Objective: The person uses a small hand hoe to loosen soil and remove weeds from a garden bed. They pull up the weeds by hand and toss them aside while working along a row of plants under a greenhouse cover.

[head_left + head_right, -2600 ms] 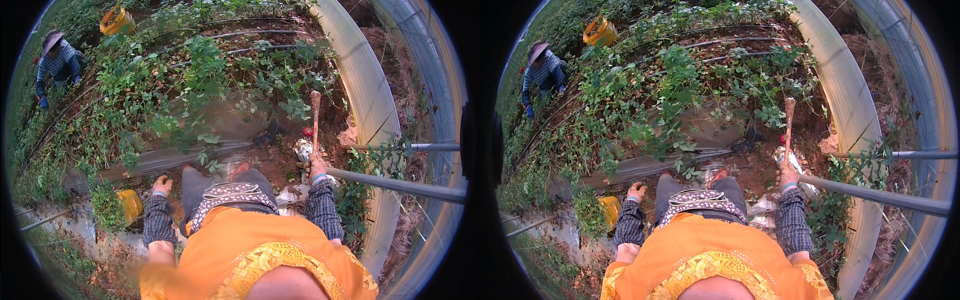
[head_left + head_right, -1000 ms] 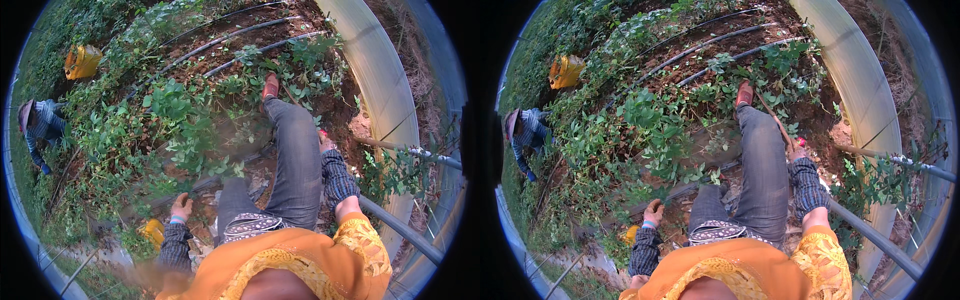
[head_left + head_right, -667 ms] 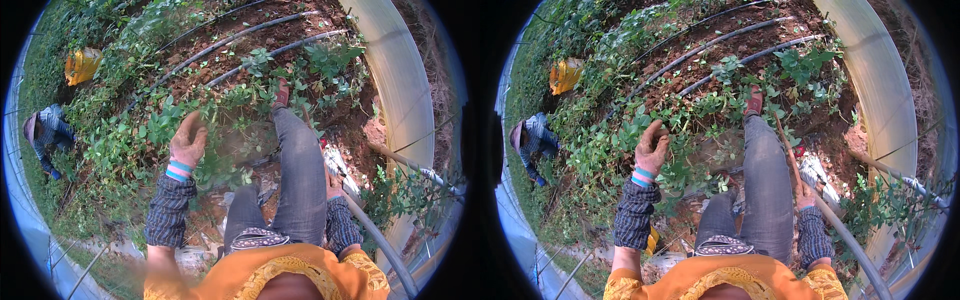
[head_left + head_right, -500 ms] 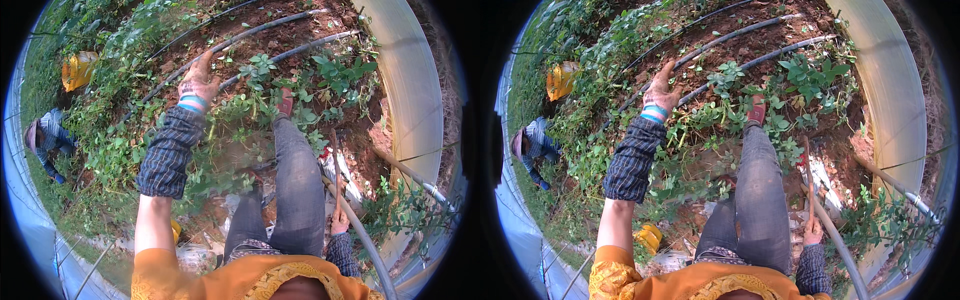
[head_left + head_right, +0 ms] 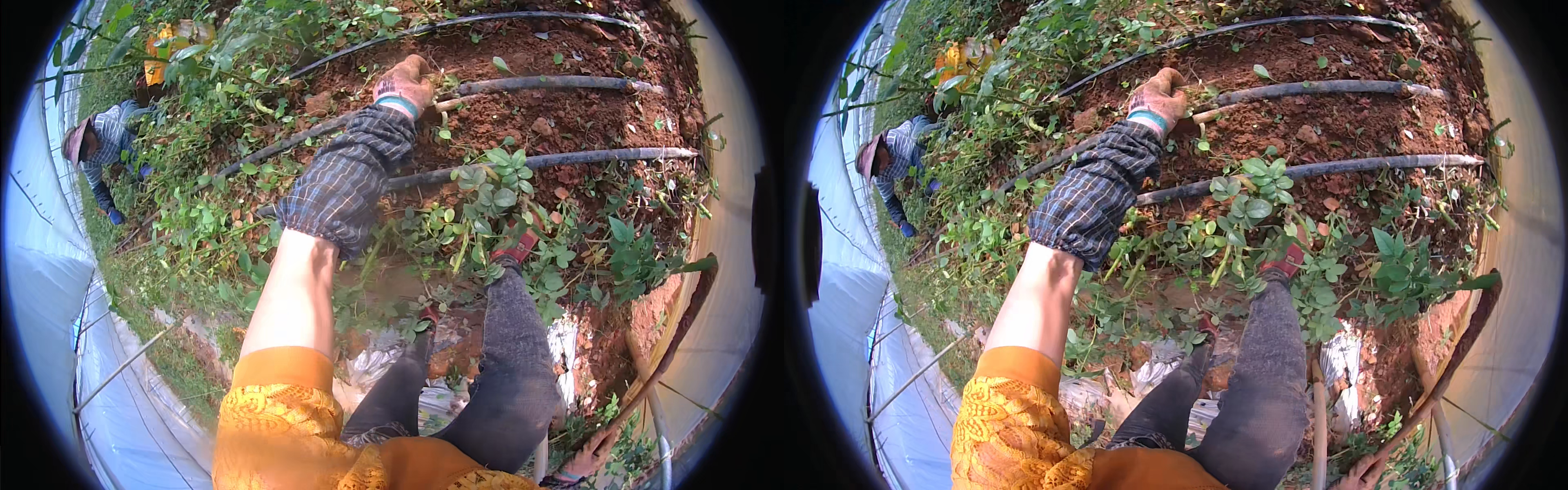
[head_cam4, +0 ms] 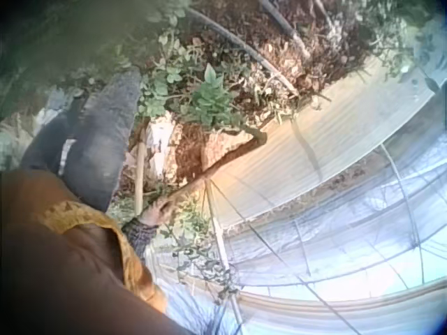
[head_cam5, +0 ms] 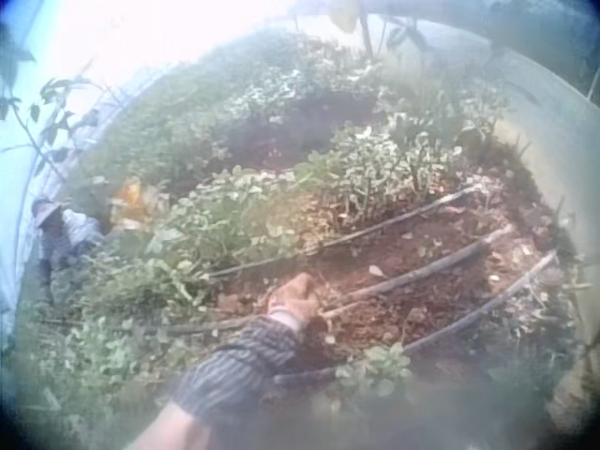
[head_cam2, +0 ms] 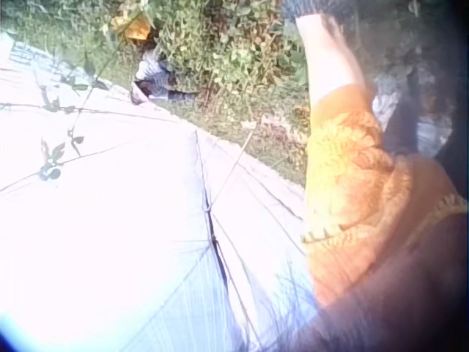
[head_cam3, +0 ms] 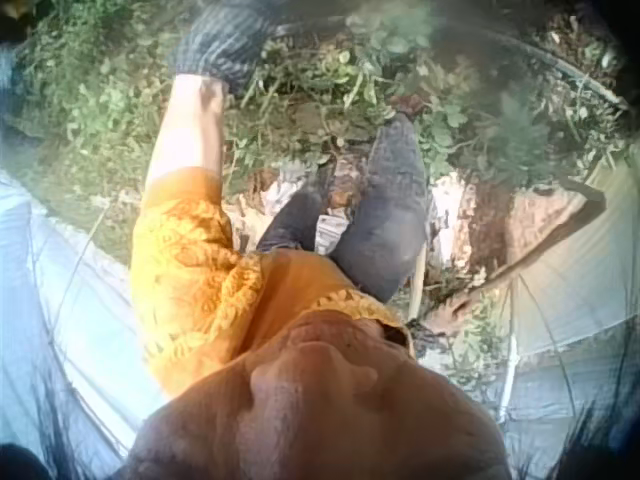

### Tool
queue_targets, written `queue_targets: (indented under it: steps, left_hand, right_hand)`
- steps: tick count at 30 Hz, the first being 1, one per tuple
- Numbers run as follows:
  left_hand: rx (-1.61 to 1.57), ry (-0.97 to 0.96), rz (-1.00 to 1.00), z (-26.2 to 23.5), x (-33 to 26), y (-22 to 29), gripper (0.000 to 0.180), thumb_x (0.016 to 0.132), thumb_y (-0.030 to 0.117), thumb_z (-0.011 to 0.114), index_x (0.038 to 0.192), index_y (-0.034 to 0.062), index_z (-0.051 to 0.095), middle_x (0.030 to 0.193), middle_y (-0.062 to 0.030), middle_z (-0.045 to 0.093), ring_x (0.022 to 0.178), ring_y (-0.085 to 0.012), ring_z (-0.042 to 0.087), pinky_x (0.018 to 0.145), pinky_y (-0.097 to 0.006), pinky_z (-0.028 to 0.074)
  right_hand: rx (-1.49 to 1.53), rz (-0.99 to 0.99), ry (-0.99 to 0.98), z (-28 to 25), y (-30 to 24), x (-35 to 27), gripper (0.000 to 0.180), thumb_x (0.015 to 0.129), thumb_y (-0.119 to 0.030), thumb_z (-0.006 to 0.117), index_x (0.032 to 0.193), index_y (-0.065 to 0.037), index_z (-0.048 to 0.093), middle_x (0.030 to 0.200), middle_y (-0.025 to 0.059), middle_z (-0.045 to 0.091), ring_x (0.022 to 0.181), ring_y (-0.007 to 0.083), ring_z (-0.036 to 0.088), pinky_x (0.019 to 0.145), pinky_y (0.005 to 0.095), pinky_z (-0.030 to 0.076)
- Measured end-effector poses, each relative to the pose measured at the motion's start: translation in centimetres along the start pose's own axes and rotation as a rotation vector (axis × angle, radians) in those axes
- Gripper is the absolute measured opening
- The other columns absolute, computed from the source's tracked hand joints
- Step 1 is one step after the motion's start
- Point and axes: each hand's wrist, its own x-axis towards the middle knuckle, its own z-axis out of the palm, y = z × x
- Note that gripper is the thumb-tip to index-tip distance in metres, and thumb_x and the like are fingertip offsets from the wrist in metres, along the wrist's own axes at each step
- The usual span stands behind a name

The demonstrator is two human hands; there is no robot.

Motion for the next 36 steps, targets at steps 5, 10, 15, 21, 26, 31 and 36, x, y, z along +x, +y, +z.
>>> queue_targets:
  steps: [5, 10, 15, 21, 26, 31, 36]
  left_hand:
    - [-0.198, 0.066, -0.127, -11.6, -3.3, -12.6, 0.025, 0.079, 0.003, 0.047, 0.099, 0.0054, 0.060, 0.086, -0.0061, 0.064, 0.079, -0.0148, 0.060, 0.076, -0.031, 0.050]
    - [0.070, 0.081, -0.319, -21.2, -8.4, -25.0, 0.041, 0.076, -0.006, 0.044, 0.111, 0.0091, 0.061, 0.098, -0.0060, 0.065, 0.088, -0.0180, 0.059, 0.085, -0.031, 0.048]
    - [0.281, -0.150, -0.602, -18.9, -12.0, -28.0, 0.051, 0.080, -0.001, 0.048, 0.127, 0.0183, 0.053, 0.117, -0.0094, 0.062, 0.096, -0.0228, 0.059, 0.084, -0.034, 0.048]
    - [0.159, -0.437, -0.674, -12.2, -10.9, -26.5, 0.075, 0.089, 0.049, 0.055, 0.147, 0.0138, 0.024, 0.144, -0.0212, 0.036, 0.131, -0.0324, 0.040, 0.106, -0.038, 0.037]
    - [0.390, -0.382, -0.604, -10.0, -9.6, -26.8, 0.056, 0.098, 0.036, 0.041, 0.147, 0.0153, 0.026, 0.149, -0.0052, 0.034, 0.134, -0.0237, 0.038, 0.111, -0.035, 0.032]
    - [0.263, -0.138, -0.572, -10.8, -10.6, -30.0, 0.050, 0.093, 0.034, 0.049, 0.136, 0.0084, 0.045, 0.130, -0.0142, 0.055, 0.117, -0.0328, 0.054, 0.100, -0.039, 0.043]
    - [0.309, -0.007, -0.734, -15.0, -12.9, -34.5, 0.046, 0.090, 0.031, 0.054, 0.128, 0.0061, 0.052, 0.124, -0.0194, 0.058, 0.110, -0.0327, 0.058, 0.094, -0.038, 0.045]
  right_hand:
    - [0.774, -0.258, -0.469, -3.3, -9.7, 20.5, 0.044, 0.098, -0.005, 0.043, 0.139, 0.008, 0.033, 0.139, 0.0156, 0.043, 0.122, 0.0176, 0.047, 0.099, 0.0262, 0.040]
    - [-0.050, -0.689, -0.574, 5.8, -31.7, 32.1, 0.041, 0.095, -0.002, 0.046, 0.134, 0.007, 0.042, 0.138, 0.0200, 0.045, 0.127, 0.0244, 0.045, 0.105, 0.0325, 0.034]
    - [-0.086, -1.185, -0.866, 19.6, -48.8, 30.9, 0.034, 0.091, -0.007, 0.054, 0.124, 0.000, 0.054, 0.098, 0.0181, 0.066, 0.085, 0.0265, 0.065, 0.074, 0.0365, 0.050]
    - [-0.321, -1.364, -0.965, 28.1, -55.2, 28.1, 0.032, 0.090, -0.012, 0.057, 0.121, -0.003, 0.056, 0.078, 0.0176, 0.064, 0.067, 0.0305, 0.064, 0.059, 0.0383, 0.050]
    - [-0.349, -1.472, -0.919, 33.3, -54.0, 30.0, 0.035, 0.092, -0.014, 0.056, 0.126, -0.007, 0.055, 0.074, 0.0127, 0.064, 0.059, 0.0260, 0.062, 0.053, 0.0373, 0.048]
    - [-0.283, -1.442, -0.957, 42.6, -56.7, 22.2, 0.032, 0.096, -0.024, 0.051, 0.123, -0.008, 0.057, 0.074, 0.0133, 0.065, 0.061, 0.0284, 0.063, 0.055, 0.0399, 0.050]
    - [-0.397, -1.499, -1.157, 46.3, -64.0, 11.5, 0.034, 0.098, -0.035, 0.043, 0.119, -0.012, 0.058, 0.088, 0.0105, 0.067, 0.074, 0.0282, 0.065, 0.067, 0.0388, 0.053]
